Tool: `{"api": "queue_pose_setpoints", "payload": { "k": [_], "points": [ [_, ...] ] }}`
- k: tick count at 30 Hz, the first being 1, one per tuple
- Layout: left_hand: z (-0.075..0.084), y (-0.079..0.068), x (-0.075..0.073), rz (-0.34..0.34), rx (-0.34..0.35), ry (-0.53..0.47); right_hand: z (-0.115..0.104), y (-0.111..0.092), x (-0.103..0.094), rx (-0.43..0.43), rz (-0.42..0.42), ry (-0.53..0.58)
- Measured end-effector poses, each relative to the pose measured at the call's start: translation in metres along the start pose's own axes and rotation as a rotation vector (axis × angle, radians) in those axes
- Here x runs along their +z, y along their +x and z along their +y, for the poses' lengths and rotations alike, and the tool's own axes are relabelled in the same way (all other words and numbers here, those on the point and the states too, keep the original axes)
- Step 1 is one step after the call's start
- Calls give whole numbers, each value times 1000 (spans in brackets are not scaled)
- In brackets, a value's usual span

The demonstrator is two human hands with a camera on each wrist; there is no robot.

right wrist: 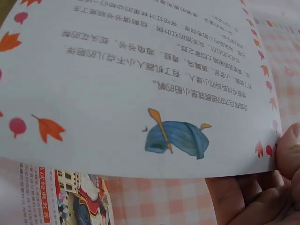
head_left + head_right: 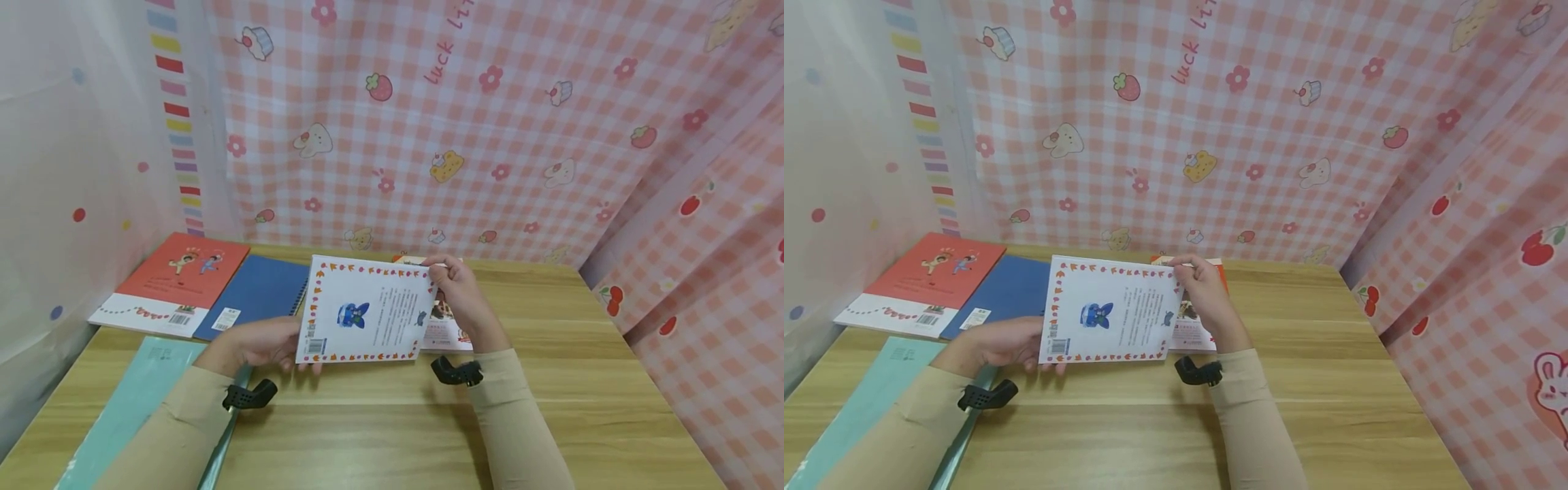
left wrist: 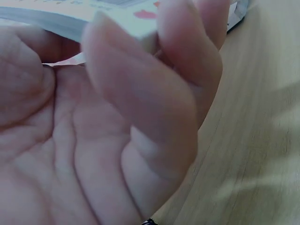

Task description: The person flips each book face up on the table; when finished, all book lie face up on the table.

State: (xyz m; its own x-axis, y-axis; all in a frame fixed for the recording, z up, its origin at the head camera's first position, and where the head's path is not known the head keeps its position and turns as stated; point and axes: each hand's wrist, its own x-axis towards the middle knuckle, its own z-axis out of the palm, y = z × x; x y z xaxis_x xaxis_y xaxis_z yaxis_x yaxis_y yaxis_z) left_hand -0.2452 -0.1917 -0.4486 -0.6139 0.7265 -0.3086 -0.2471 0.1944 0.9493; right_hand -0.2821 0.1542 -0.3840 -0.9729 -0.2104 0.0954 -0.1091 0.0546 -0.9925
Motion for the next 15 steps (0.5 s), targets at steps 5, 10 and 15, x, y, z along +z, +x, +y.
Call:
{"api": "queue_pose_setpoints", "payload": {
  "k": [5, 10, 15],
  "points": [
    [1, 1, 0, 5, 8, 11, -5, -2, 2, -6, 23, -39],
    [0, 1, -1, 6, 29, 37, -5, -3, 2, -116, 63, -41],
    [2, 2, -3, 33, 77, 39, -3, -3, 1, -257, 80, 42]
  ]
}}
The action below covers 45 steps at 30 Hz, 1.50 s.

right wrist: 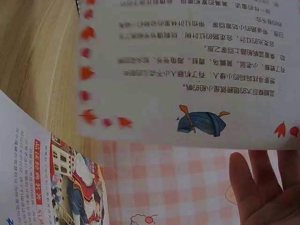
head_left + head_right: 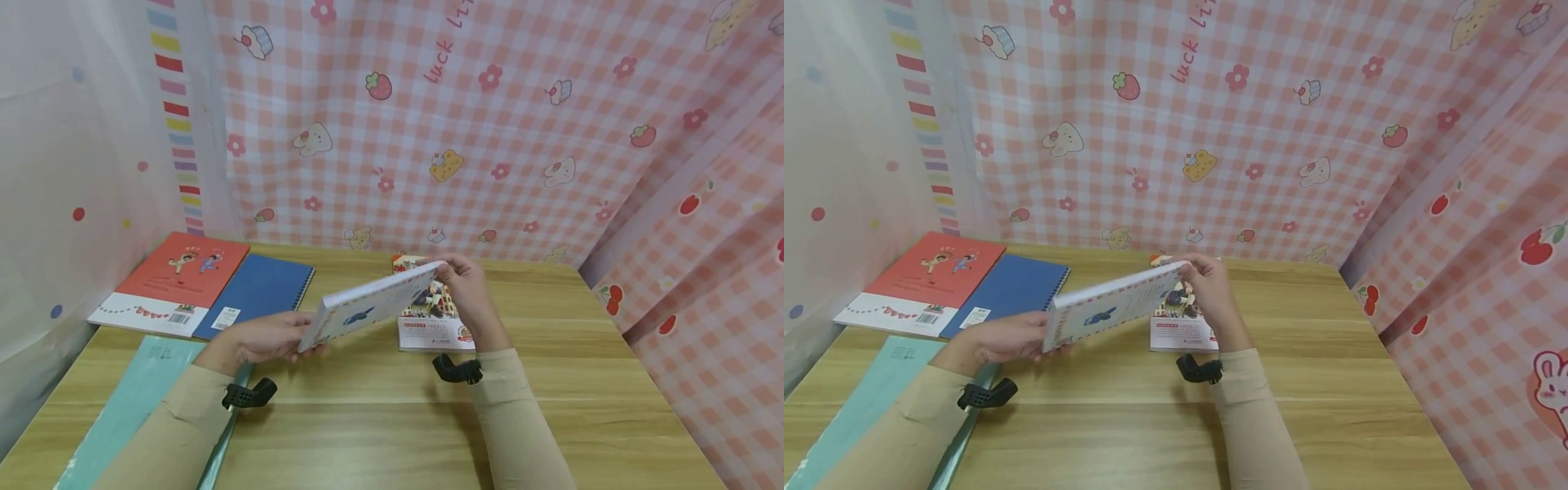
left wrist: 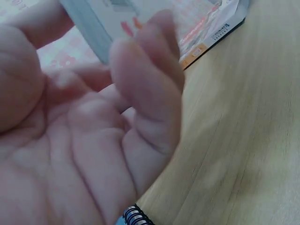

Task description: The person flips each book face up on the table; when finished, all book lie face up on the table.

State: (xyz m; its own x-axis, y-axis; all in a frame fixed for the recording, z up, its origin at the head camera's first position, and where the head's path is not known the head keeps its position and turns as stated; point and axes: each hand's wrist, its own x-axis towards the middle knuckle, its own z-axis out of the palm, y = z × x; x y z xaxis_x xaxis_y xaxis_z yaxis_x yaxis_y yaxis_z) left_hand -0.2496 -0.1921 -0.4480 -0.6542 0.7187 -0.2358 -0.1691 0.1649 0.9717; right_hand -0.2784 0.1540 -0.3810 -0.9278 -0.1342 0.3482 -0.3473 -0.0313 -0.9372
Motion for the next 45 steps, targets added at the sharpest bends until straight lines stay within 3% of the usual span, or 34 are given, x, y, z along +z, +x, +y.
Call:
{"api": "queue_pose_setpoints", "payload": {
  "k": [6, 10, 16, 22, 30, 45],
  "points": [
    [1, -1, -5, 104, 40, -88, 10, 4, 2, -171, -12, 72],
    [2, -3, -6, 115, 43, -97, 16, 5, 5, -206, 16, 112],
    [4, -3, -7, 87, 59, -87, 17, 2, 6, -164, 40, 211],
    [3, 0, -7, 110, 87, -103, 17, 3, 5, -123, 56, 197],
    [5, -1, -7, 151, 108, -114, 18, 4, 3, -132, 57, 213],
    [4, -2, -8, 70, 212, -156, 19, 3, 1, -44, 23, 238]
  ]
}}
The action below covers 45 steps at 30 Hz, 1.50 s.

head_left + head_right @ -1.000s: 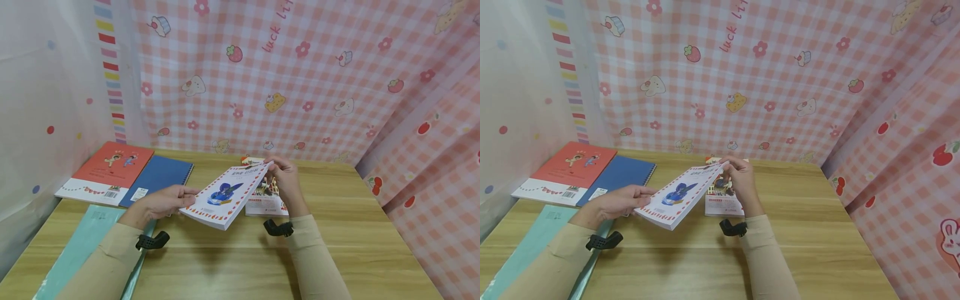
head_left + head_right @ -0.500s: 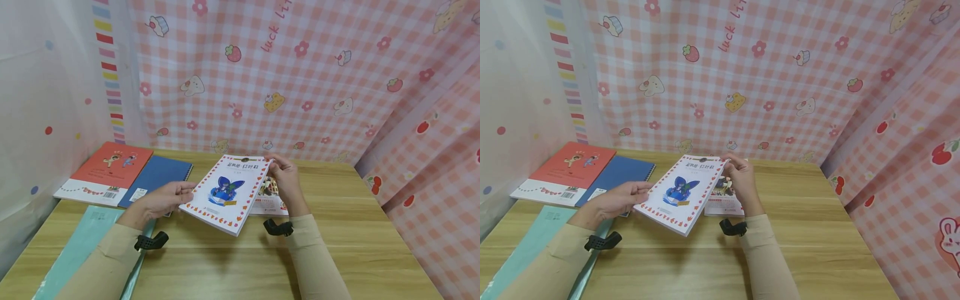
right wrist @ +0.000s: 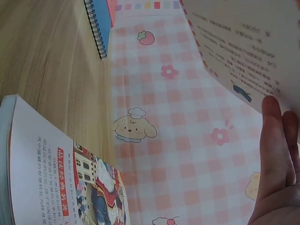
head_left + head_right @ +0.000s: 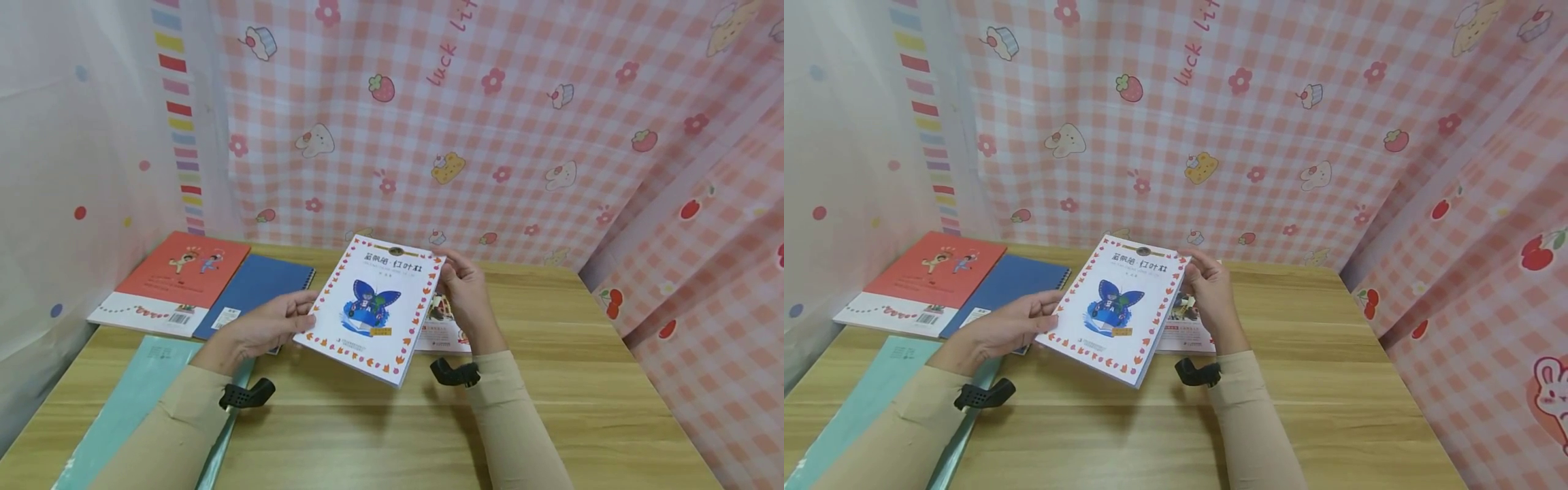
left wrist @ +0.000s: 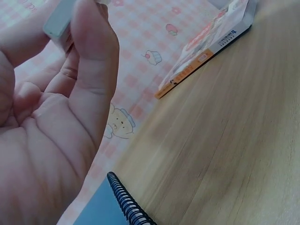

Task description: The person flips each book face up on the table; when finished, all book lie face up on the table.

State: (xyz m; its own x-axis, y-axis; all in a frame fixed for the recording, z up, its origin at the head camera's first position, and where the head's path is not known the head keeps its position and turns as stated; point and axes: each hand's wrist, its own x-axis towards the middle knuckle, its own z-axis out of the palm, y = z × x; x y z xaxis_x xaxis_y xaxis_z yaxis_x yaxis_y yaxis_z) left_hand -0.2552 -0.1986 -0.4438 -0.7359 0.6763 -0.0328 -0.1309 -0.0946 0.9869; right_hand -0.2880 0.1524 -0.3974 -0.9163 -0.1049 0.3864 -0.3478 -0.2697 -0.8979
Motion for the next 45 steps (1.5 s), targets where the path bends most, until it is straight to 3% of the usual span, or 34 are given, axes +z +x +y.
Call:
{"api": "queue_pose_setpoints", "payload": {
  "k": [4, 14, 21, 37, 45],
  "points": [
    [-1, -1, 1, 17, 4, 5, 0, 0, 0, 38, 5, -3],
    [3, 0, 6, 21, 56, -43, -4, 4, 5, 180, 115, 42],
    [4, 2, 8, 33, 60, -40, -6, 3, 4, 211, 133, 105],
    [2, 3, 8, 44, 50, -21, -7, 2, 5, 280, 144, 106],
    [3, 2, 10, 13, 43, -81, -7, 0, 6, 288, 138, 95]
  ]
}}
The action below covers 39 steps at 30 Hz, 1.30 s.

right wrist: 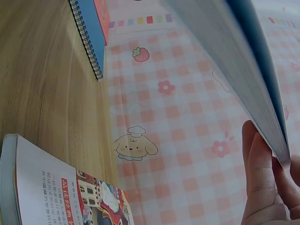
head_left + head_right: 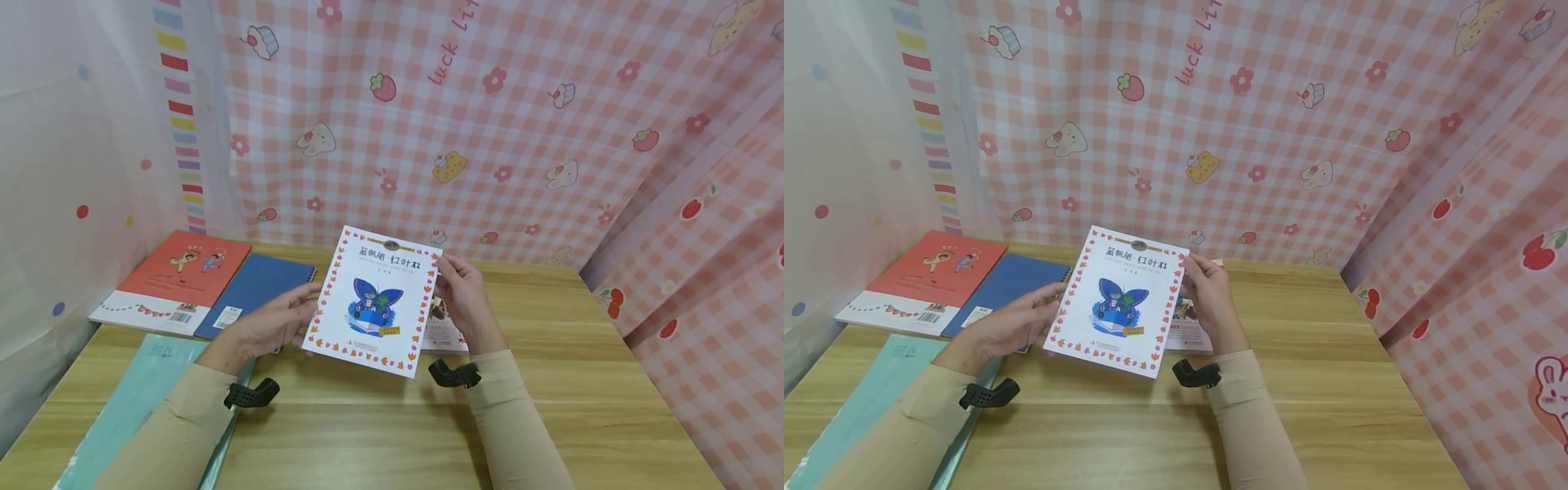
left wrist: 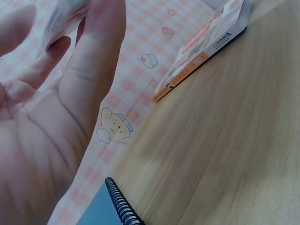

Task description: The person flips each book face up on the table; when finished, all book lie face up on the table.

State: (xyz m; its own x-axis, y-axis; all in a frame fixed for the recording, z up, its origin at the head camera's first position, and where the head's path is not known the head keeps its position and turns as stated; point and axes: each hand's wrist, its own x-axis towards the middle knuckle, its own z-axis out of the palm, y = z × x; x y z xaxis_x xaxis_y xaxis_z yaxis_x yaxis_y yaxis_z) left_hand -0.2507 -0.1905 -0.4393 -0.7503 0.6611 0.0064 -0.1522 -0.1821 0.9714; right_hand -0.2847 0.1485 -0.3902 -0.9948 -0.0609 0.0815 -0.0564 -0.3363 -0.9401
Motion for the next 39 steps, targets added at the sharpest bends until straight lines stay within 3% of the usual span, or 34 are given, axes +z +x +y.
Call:
{"api": "queue_pose_setpoints", "payload": {
  "k": [8, 16, 24, 30, 39],
  "points": [
    [2, -2, 1, -36, 2, -48, 0, 1, 1, 28, -10, 18],
    [3, -2, 2, 26, 15, -48, 2, 1, 1, 45, -18, 25],
    [3, 0, 3, 94, 46, -63, 0, 0, 0, 154, -163, -32],
    [1, 0, 0, 87, 86, -68, 2, -1, 1, 238, -288, -48],
    [3, 0, -1, 103, 121, -106, 5, -2, 4, 250, -310, 5]
  ]
}}
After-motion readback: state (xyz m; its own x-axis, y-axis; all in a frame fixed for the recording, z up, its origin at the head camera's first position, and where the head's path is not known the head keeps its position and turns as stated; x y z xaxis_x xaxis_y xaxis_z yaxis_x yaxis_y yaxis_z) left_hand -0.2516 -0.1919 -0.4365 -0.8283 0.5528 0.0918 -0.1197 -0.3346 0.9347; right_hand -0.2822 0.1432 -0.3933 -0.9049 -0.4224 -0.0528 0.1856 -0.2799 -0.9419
